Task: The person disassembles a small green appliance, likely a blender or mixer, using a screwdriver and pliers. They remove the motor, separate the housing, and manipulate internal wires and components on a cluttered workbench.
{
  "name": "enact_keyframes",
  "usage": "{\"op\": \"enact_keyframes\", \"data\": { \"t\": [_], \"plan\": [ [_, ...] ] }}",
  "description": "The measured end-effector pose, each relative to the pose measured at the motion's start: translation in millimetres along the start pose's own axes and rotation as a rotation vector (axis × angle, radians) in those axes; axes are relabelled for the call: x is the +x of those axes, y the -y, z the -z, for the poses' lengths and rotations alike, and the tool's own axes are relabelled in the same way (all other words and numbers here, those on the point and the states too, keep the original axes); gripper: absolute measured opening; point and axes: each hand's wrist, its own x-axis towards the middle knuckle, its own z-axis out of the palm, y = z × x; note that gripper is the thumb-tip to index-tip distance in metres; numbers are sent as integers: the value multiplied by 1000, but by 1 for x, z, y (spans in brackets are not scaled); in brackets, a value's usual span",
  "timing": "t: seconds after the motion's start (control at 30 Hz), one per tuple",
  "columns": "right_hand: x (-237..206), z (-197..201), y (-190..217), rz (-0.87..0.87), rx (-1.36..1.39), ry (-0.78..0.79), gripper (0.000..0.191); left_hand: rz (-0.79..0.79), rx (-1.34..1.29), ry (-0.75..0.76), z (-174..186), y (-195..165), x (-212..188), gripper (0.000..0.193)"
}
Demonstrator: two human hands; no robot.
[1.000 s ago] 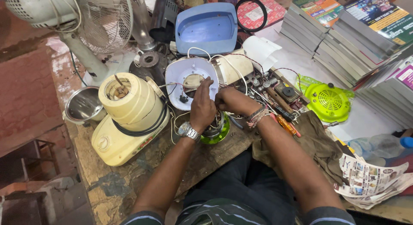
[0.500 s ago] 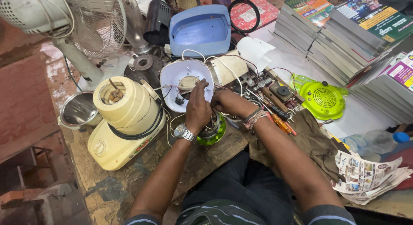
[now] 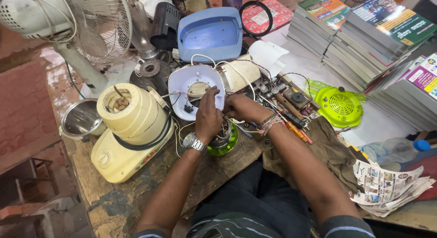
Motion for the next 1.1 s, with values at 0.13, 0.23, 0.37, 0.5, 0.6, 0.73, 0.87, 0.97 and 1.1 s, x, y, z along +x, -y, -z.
{"op": "enact_keyframes", "data": {
  "t": [0.13, 0.23, 0.37, 0.5, 0.6, 0.73, 0.87, 0.97, 1.1],
  "plan": [
    [0, 1, -1, 62, 95, 15, 19, 7, -7, 4, -1, 1, -1, 54],
    [-1, 2, -1, 49, 90, 30, 19, 45, 12, 42, -2, 2, 0, 54],
    [-1, 3, -2, 18, 39, 19, 22, 7, -10, 3, -1, 1, -2, 55],
    [0, 2, -4, 67, 73, 17, 19, -4, -26, -16, 0, -1, -1, 54],
    [0, 1, -4, 98, 70, 21, 18, 1, -23, -12, 0, -3, 1, 53],
    [1, 0, -3, 56, 2, -9, 21, -21, -21, -24, 1, -4, 0, 54],
    [1, 2, -1, 63, 35, 27, 19, 1, -26, -14, 1, -4, 1, 53],
    [1, 5, 1, 103, 24, 17, 20, -8, -18, -16, 0, -3, 1, 53],
    [-1, 7, 3, -8, 18, 47, 21, -15, 2, -16, 0, -2, 0, 54]
  ]
}}
